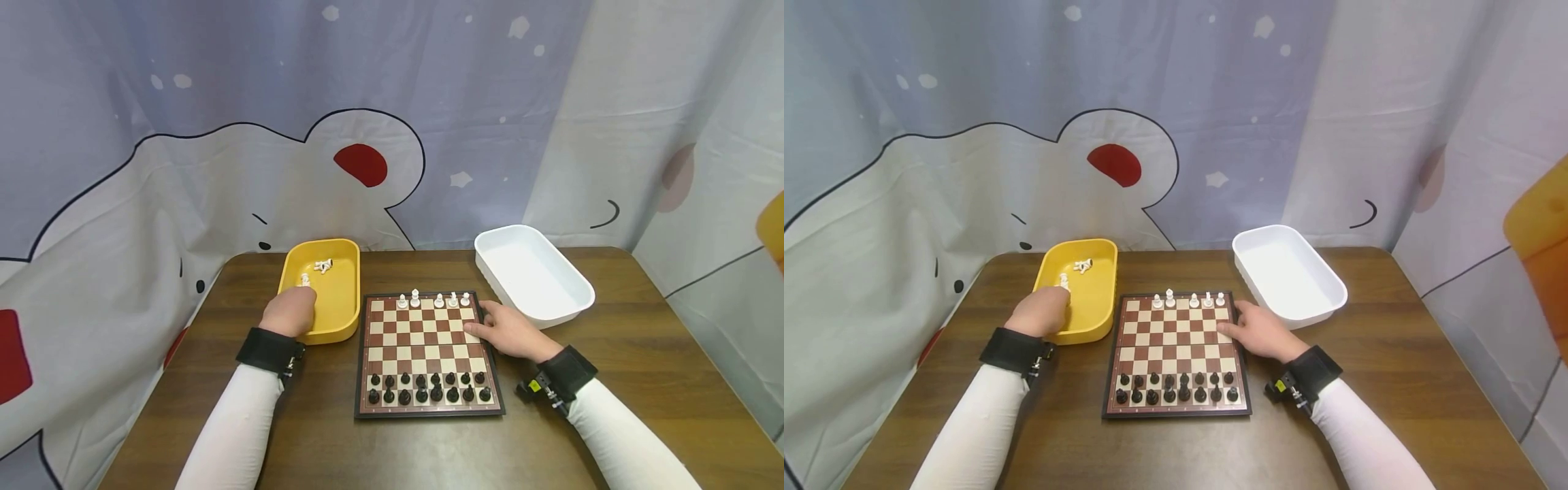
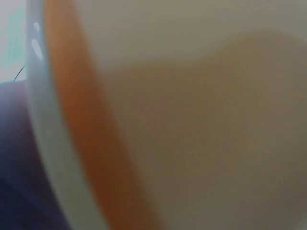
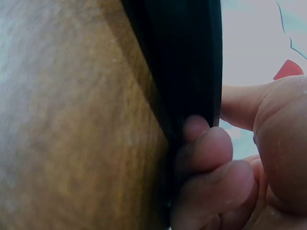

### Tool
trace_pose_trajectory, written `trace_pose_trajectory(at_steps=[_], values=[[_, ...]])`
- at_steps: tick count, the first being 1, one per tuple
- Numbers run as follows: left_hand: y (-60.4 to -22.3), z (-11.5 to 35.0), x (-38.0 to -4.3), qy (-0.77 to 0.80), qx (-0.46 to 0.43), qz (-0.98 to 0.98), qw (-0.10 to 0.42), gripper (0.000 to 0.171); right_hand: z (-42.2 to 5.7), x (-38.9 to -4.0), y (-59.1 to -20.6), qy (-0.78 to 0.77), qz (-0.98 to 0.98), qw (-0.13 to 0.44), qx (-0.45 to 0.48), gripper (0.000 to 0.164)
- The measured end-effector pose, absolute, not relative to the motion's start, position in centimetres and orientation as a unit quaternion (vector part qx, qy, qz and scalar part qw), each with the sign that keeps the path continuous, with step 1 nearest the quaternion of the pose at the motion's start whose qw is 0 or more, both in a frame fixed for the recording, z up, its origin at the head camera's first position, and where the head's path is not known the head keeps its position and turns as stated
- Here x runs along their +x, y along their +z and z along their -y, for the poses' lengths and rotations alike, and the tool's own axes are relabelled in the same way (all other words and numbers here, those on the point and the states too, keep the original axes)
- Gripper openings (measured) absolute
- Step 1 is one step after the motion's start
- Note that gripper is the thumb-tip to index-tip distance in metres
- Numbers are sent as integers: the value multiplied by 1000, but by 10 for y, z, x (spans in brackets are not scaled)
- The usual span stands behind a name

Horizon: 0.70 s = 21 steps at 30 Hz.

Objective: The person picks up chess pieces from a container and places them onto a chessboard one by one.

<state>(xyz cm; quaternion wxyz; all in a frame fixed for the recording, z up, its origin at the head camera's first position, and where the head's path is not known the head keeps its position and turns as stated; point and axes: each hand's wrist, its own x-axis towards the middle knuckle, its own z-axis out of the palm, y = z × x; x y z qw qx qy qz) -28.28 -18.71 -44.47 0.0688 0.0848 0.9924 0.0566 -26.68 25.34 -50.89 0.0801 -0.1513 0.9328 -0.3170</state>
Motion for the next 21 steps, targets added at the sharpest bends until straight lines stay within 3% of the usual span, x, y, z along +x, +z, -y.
trace_pose_trajectory(at_steps=[21], values=[[-451, 188, -288, 44, 98, -993, 57, 8, -254, -268, -509, -312, -935, 76, -150, 88]])
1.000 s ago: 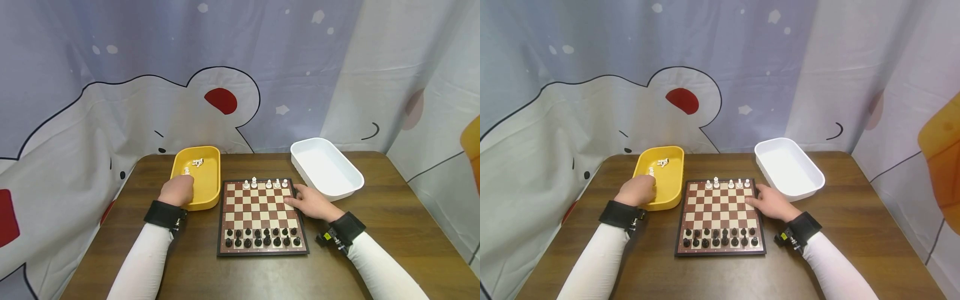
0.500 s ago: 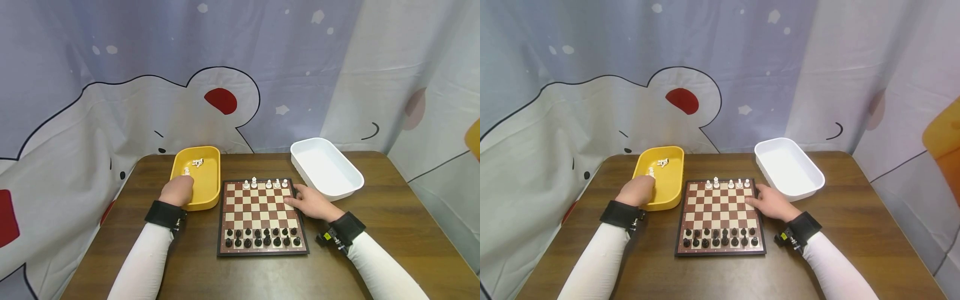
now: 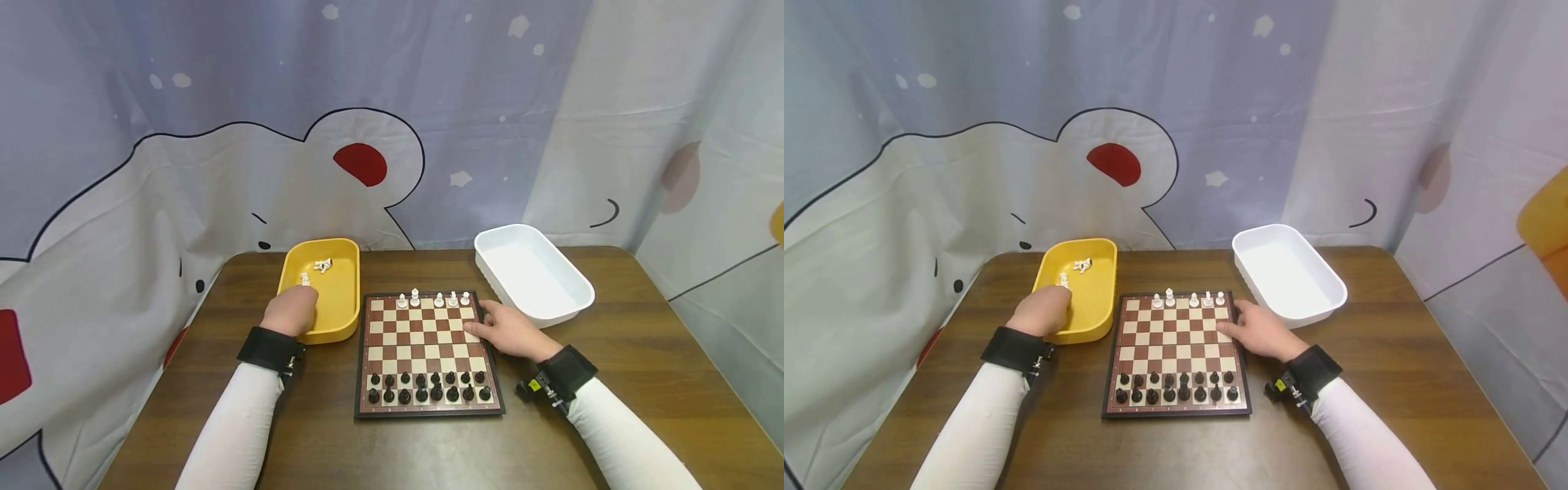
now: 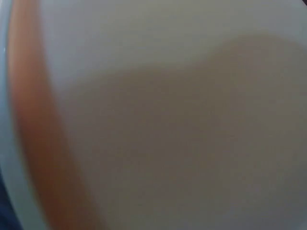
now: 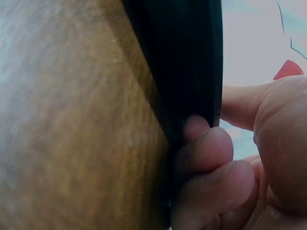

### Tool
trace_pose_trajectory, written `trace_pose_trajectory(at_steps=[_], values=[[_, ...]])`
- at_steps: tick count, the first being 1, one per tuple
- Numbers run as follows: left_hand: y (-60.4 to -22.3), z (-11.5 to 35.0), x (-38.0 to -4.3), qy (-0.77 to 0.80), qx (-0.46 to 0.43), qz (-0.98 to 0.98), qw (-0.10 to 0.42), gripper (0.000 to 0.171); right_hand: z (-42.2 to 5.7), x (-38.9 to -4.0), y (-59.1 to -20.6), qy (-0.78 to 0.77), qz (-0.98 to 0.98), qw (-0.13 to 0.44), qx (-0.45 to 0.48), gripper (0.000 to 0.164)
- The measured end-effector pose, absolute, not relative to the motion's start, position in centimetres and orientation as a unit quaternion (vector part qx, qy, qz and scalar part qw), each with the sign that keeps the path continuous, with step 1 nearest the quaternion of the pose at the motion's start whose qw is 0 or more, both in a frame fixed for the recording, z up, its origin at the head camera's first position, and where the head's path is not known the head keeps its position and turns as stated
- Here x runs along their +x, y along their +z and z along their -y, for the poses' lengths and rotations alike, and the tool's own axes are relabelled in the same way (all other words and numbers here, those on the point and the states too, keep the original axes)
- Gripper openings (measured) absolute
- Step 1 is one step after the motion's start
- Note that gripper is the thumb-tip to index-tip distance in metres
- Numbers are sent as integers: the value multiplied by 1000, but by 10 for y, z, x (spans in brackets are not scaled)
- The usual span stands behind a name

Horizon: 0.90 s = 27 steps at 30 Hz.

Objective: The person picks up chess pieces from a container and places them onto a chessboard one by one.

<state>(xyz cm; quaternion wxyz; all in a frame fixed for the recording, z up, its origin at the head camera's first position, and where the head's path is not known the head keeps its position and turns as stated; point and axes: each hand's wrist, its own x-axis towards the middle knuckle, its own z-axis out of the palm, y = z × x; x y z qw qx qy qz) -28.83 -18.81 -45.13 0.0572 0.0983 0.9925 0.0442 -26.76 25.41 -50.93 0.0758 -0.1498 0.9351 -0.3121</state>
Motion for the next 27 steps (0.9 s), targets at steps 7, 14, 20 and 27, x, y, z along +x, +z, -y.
trace_pose_trajectory(at_steps=[7, 14, 20, 27], values=[[-449, 187, -289, 48, 101, -992, 57, 10, -254, -267, -509, -314, -935, 74, -149, 89], [-454, 189, -293, 50, 108, -992, 53, 10, -254, -266, -508, -312, -936, 75, -147, 88], [-455, 189, -297, 55, 116, -991, 34, 12, -254, -266, -508, -316, -934, 83, -146, 89], [-455, 191, -298, 78, 128, -988, 22, 12, -254, -267, -508, -322, -932, 86, -145, 89]])
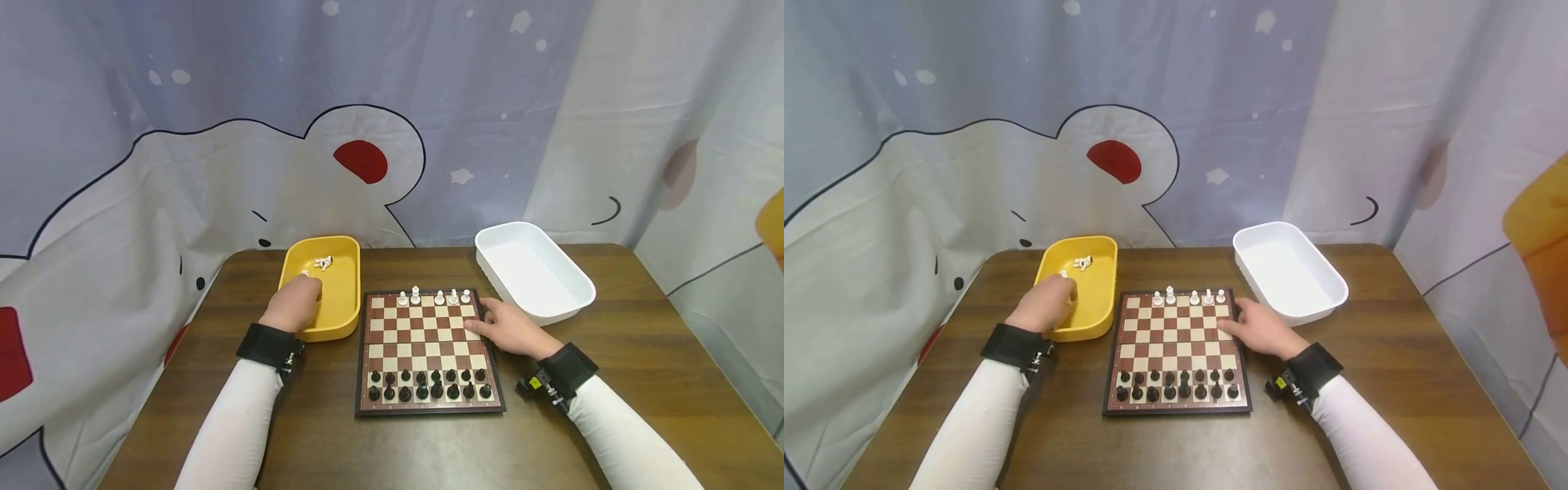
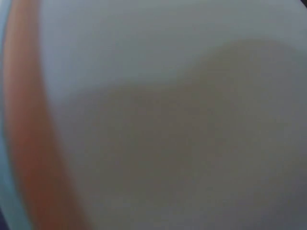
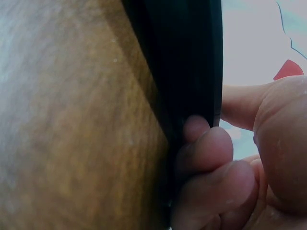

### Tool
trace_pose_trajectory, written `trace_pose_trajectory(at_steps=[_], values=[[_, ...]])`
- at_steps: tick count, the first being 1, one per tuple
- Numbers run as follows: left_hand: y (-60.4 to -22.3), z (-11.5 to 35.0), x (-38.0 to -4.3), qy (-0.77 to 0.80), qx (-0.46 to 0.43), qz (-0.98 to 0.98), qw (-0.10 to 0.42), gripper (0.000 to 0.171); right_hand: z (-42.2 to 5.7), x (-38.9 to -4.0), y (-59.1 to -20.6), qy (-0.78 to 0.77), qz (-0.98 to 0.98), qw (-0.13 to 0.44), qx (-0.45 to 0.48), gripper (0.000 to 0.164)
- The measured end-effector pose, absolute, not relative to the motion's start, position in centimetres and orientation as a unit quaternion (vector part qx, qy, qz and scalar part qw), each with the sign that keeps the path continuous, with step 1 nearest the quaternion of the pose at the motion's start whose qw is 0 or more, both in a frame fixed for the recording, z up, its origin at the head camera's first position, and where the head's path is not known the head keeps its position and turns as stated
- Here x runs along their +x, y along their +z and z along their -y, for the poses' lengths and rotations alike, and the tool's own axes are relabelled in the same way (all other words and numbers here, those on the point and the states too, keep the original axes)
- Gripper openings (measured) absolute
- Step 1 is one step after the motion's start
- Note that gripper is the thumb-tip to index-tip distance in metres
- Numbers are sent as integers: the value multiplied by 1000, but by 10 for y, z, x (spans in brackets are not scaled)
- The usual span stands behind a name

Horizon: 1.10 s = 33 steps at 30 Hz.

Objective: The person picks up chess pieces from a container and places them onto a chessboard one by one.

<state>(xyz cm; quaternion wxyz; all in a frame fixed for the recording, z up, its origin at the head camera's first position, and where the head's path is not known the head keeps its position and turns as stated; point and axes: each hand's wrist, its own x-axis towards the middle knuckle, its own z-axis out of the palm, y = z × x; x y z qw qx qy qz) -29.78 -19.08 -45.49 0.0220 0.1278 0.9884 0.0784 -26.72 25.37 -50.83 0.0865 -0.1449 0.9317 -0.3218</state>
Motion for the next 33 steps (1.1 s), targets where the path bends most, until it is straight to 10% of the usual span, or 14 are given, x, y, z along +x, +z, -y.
trace_pose_trajectory(at_steps=[33], values=[[-442, 175, -297, 200, 175, -957, -117, 24, -255, -268, -509, -324, -931, 85, -145, 89]])
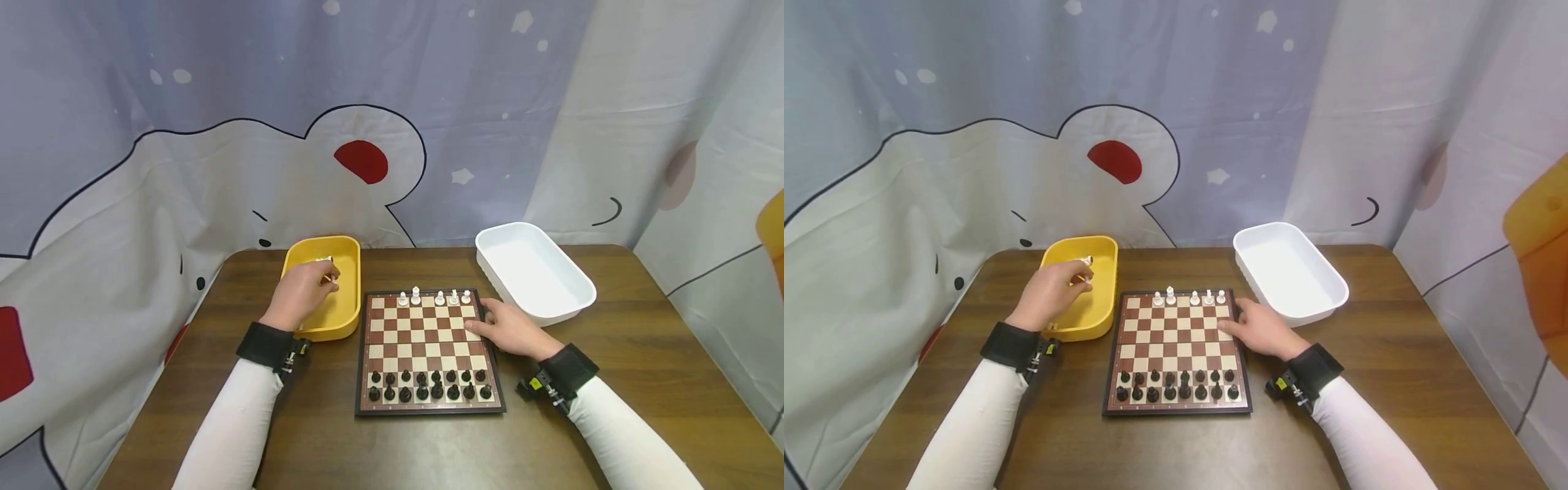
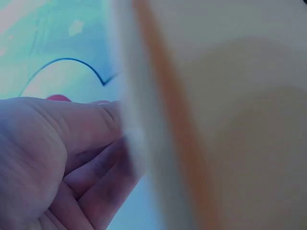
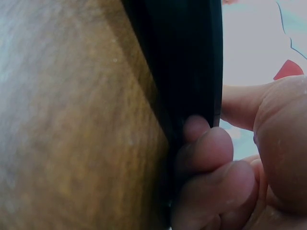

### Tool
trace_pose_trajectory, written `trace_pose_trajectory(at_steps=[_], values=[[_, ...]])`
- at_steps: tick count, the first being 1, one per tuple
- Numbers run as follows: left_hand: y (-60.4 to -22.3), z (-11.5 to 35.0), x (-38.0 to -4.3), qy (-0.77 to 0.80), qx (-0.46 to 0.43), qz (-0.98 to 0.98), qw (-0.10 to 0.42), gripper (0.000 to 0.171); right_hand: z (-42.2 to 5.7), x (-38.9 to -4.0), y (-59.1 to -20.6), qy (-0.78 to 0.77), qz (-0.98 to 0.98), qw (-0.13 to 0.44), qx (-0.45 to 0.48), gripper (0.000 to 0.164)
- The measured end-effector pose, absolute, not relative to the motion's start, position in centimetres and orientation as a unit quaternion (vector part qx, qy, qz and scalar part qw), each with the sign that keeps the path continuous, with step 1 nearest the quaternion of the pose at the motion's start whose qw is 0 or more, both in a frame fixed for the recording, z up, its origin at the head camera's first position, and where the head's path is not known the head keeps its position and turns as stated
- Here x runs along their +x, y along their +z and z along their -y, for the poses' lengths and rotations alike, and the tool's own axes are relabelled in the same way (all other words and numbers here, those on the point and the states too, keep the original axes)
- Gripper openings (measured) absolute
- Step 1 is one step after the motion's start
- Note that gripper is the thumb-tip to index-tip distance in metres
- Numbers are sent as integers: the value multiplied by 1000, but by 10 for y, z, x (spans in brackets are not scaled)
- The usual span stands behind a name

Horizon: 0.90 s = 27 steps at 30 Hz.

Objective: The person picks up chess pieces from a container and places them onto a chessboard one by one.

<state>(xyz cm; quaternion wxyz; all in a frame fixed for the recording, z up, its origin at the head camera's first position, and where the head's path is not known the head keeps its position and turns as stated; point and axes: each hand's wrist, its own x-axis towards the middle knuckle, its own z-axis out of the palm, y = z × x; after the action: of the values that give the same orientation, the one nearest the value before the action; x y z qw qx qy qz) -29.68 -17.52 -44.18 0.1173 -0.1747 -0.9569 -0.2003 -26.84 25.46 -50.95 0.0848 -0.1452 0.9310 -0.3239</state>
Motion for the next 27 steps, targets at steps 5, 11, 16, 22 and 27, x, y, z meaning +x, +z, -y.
trace_pose_trajectory(at_steps=[5, 11, 16, 22, 27], values=[[-432, 163, -289, -226, -195, 946, 124, 22, -256, -268, -509, -323, -931, 82, -148, 88], [-426, 143, -281, -247, -231, 932, 131, 23, -256, -268, -509, -322, -932, 81, -146, 88], [-426, 130, -279, -263, -236, 929, 112, 28, -255, -269, -511, -320, -932, 82, -148, 88], [-427, 115, -278, -283, -244, 923, 94, 30, -254, -270, -512, -324, -931, 81, -149, 89], [-425, 99, -276, -294, -260, 915, 94, 27, -255, -269, -512, -325, -930, 80, -150, 89]])
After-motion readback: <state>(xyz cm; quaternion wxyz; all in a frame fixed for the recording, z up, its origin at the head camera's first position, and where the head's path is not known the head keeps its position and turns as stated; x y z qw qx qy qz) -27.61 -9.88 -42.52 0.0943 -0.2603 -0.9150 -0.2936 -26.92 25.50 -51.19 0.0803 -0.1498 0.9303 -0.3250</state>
